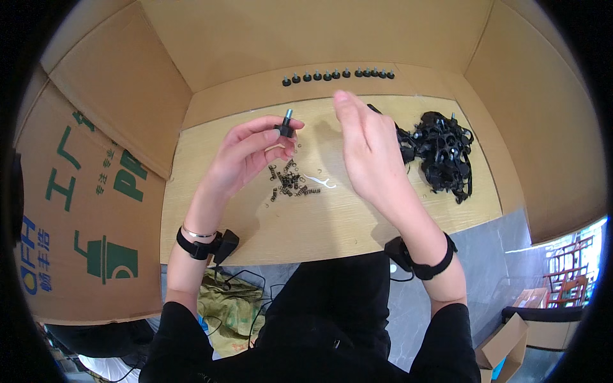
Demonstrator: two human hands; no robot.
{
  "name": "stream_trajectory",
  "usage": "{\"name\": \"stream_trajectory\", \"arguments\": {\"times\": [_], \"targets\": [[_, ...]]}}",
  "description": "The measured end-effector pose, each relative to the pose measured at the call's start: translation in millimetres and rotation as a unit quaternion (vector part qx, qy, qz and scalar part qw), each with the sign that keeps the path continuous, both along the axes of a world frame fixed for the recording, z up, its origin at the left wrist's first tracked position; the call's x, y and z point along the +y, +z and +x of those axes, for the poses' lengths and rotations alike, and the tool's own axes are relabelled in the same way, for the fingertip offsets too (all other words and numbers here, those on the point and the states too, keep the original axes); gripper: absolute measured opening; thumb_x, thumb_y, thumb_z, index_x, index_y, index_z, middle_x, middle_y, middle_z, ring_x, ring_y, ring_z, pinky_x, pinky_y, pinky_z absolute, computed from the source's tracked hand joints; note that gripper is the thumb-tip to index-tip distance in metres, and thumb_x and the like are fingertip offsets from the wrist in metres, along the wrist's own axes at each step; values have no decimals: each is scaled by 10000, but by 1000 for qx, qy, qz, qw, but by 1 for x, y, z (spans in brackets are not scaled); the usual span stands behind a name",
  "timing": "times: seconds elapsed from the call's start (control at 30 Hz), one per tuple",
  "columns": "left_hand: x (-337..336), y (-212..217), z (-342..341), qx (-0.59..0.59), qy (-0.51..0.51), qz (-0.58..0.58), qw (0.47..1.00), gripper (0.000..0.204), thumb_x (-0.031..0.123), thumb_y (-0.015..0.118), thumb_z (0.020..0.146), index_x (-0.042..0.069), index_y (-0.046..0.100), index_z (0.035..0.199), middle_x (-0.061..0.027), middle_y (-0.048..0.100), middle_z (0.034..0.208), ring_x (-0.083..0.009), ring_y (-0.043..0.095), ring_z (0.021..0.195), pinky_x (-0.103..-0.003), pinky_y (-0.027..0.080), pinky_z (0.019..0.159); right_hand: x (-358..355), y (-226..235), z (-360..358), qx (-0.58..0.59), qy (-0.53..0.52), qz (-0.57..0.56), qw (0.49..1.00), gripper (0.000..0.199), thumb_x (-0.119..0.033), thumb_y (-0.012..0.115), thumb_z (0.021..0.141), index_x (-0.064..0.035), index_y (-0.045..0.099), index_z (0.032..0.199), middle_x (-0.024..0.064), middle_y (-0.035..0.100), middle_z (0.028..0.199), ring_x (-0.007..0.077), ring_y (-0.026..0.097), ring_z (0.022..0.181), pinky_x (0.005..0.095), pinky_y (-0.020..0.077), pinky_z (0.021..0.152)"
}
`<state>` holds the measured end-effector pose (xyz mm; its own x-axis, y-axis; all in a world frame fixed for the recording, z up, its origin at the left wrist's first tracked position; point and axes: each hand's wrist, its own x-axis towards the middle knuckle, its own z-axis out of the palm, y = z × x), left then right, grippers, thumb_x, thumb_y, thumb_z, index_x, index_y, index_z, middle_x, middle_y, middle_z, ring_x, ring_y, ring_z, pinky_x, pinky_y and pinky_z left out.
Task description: Assembling small black plastic components by inserting metal screws and attaching small wires.
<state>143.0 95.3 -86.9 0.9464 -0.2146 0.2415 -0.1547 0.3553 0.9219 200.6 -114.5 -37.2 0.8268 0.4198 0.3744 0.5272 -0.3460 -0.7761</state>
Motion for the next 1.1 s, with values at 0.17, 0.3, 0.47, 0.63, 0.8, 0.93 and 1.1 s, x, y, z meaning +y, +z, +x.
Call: {"name": "stream_trajectory", "arguments": {"times": [0.17,0.3,0.47,0.63,0.8,0.93,1.1], "targets": [[0,3,-9,-45,68,1,997,310,42,585,918,-20,566,1221,-144,632,1141,-196,637,985,-321,525,849,3,-3,-12,-18,47,-26,998,282,-222,488,981,6,505,815,164,444,545,192,380,462,348,325,481],[-2,16,-19,-48,93,50,993,334,-4,622,882,-19,561,1210,-155,623,1175,-215,642,1024,-329,541,865,10,14,-28,6,81,-45,996,238,-191,502,971,-12,517,817,142,469,541,185,388,439,334,311,460],[-4,10,-19,-95,121,50,987,347,-22,636,869,-28,551,1205,-151,620,1182,-217,648,1026,-337,557,871,20,11,-34,-41,80,-18,996,127,-117,553,927,-23,536,844,114,557,572,190,507,422,299,351,430],[-3,9,-21,-87,111,66,988,353,-30,644,861,-37,547,1200,-147,633,1154,-217,659,1008,-324,565,859,25,9,-33,-66,73,-27,995,117,-111,561,919,-26,538,843,111,574,585,194,546,442,290,391,441],[-4,8,-22,-96,114,77,986,348,-46,652,848,-49,557,1183,-146,651,1110,-215,672,975,-319,567,850,24,7,-37,-73,72,-29,994,113,-110,565,919,-28,540,846,104,568,580,177,536,442,285,387,442],[-3,6,-21,-88,115,77,986,344,-59,654,839,-53,567,1172,-146,652,1108,-211,674,976,-309,570,828,26,6,-36,-60,67,-23,996,116,-115,562,924,-29,539,851,95,562,576,150,505,442,273,375,446],[-3,26,-29,-67,117,84,987,348,-54,652,844,-33,571,1182,-124,670,1066,-186,671,973,-300,566,836,27,20,-45,-55,49,-18,997,130,-131,571,928,-29,545,853,91,589,616,117,494,467,265,369,454]]}}
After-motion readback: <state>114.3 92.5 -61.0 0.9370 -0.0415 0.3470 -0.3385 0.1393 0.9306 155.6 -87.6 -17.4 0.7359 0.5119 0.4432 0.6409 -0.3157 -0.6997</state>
